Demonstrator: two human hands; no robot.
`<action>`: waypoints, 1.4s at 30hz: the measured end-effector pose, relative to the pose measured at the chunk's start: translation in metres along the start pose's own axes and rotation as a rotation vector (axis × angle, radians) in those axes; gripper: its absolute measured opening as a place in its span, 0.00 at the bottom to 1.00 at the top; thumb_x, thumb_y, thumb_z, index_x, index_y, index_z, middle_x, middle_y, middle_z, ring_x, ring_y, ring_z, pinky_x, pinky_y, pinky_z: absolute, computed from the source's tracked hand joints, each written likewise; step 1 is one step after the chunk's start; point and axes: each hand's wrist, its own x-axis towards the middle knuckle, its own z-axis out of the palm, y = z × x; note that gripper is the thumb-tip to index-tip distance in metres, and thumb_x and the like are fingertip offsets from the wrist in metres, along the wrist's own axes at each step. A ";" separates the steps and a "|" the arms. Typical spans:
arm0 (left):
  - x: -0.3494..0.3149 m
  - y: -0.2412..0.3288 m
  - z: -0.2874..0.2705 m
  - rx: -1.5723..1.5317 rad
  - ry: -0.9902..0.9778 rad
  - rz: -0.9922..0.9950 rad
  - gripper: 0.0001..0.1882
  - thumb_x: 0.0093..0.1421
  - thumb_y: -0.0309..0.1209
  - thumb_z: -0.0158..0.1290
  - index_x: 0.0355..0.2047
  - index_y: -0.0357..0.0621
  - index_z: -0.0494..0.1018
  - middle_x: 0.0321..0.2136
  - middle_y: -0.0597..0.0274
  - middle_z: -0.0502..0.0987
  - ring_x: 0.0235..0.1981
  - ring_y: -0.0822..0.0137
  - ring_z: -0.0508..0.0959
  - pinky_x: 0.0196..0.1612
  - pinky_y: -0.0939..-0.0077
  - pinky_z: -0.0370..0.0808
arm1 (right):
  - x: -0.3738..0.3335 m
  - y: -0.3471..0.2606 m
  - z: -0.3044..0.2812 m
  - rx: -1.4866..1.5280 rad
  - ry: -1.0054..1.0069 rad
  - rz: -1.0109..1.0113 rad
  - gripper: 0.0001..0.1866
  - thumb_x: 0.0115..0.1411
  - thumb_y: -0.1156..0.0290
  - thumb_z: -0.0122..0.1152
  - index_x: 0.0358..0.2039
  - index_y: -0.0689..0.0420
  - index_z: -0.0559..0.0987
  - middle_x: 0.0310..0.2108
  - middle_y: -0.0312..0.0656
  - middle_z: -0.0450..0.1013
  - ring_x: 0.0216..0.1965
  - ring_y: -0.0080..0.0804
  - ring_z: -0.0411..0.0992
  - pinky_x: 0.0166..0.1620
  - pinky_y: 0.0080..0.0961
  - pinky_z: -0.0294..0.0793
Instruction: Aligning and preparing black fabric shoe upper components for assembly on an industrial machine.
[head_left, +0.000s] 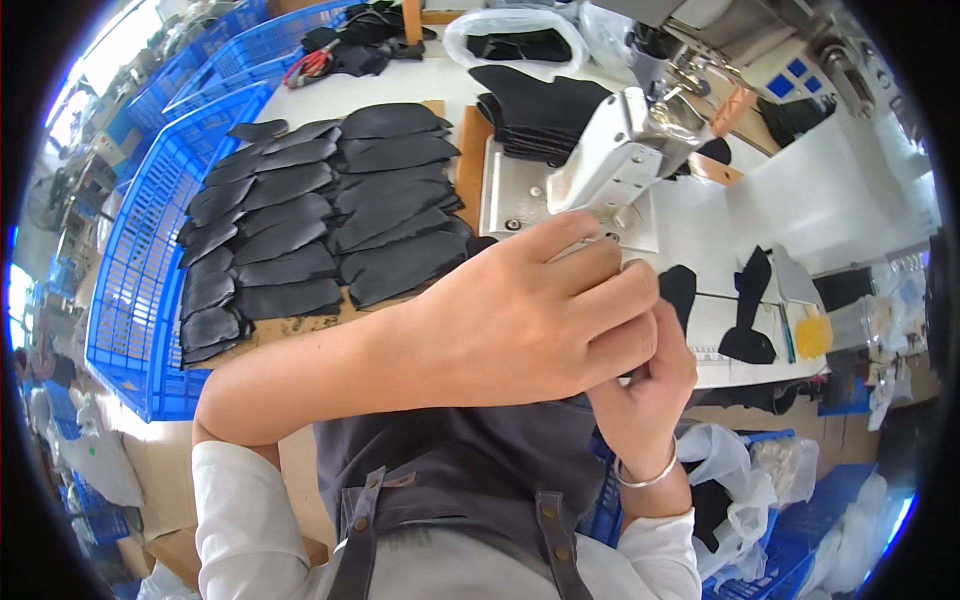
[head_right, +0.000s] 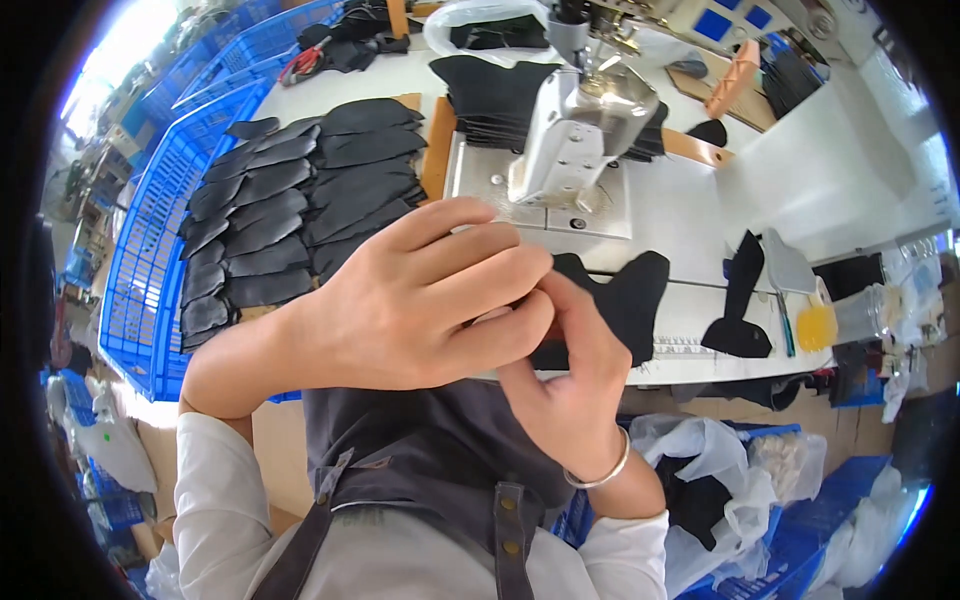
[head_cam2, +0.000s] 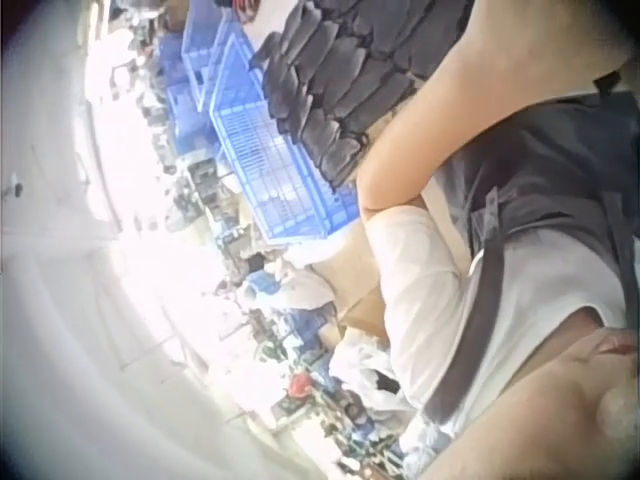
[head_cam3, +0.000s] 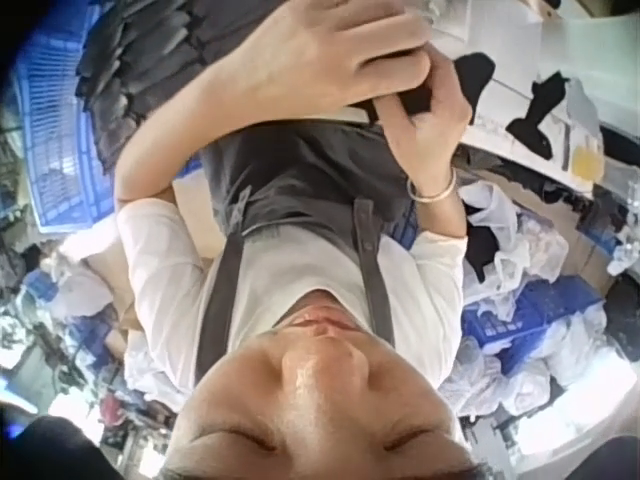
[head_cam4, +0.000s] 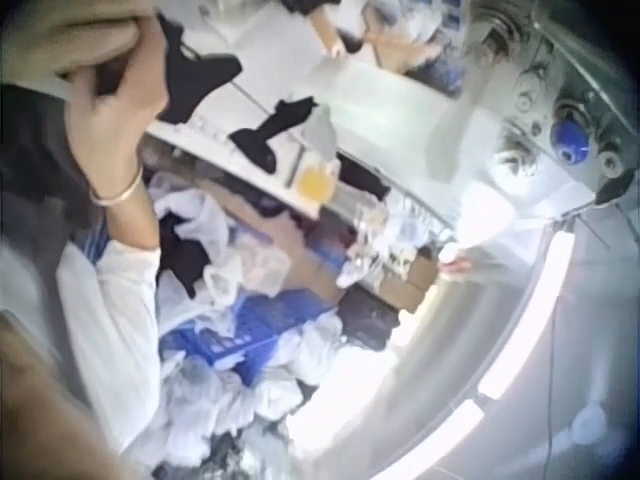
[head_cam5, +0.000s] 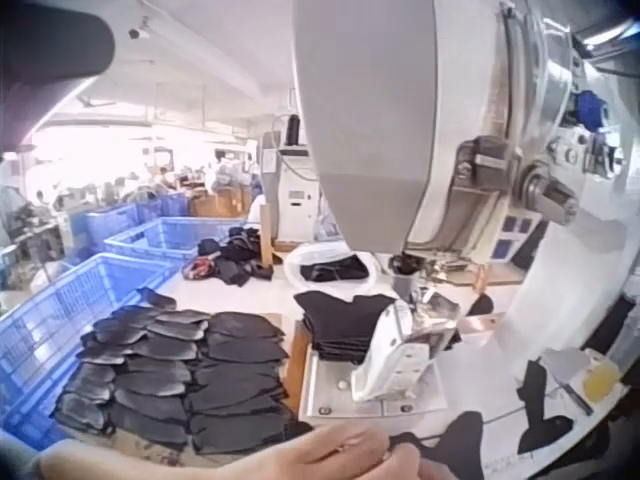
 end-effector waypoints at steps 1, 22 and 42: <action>0.002 0.002 0.004 -0.079 0.119 -0.045 0.18 0.44 0.28 0.61 0.38 0.41 0.75 0.37 0.59 0.74 0.35 0.61 0.77 0.44 0.65 0.74 | 0.000 0.011 0.000 -0.009 0.063 -0.068 0.28 0.45 0.80 0.68 0.50 0.63 0.73 0.38 0.46 0.76 0.35 0.31 0.76 0.41 0.21 0.74; -0.027 0.006 0.057 -0.736 -0.491 -0.685 0.22 0.55 0.40 0.60 0.18 0.31 0.68 0.14 0.42 0.66 0.19 0.42 0.67 0.21 0.60 0.64 | 0.002 0.052 -0.048 0.221 -0.370 0.416 0.23 0.49 0.81 0.67 0.47 0.61 0.73 0.33 0.39 0.76 0.35 0.21 0.73 0.42 0.19 0.72; -0.023 0.004 0.057 -0.727 -0.535 -0.705 0.28 0.54 0.42 0.62 0.13 0.34 0.60 0.12 0.45 0.59 0.18 0.42 0.59 0.19 0.60 0.58 | 0.008 0.058 -0.052 -0.021 -0.449 0.192 0.22 0.45 0.79 0.69 0.44 0.60 0.76 0.38 0.45 0.76 0.39 0.38 0.77 0.43 0.26 0.74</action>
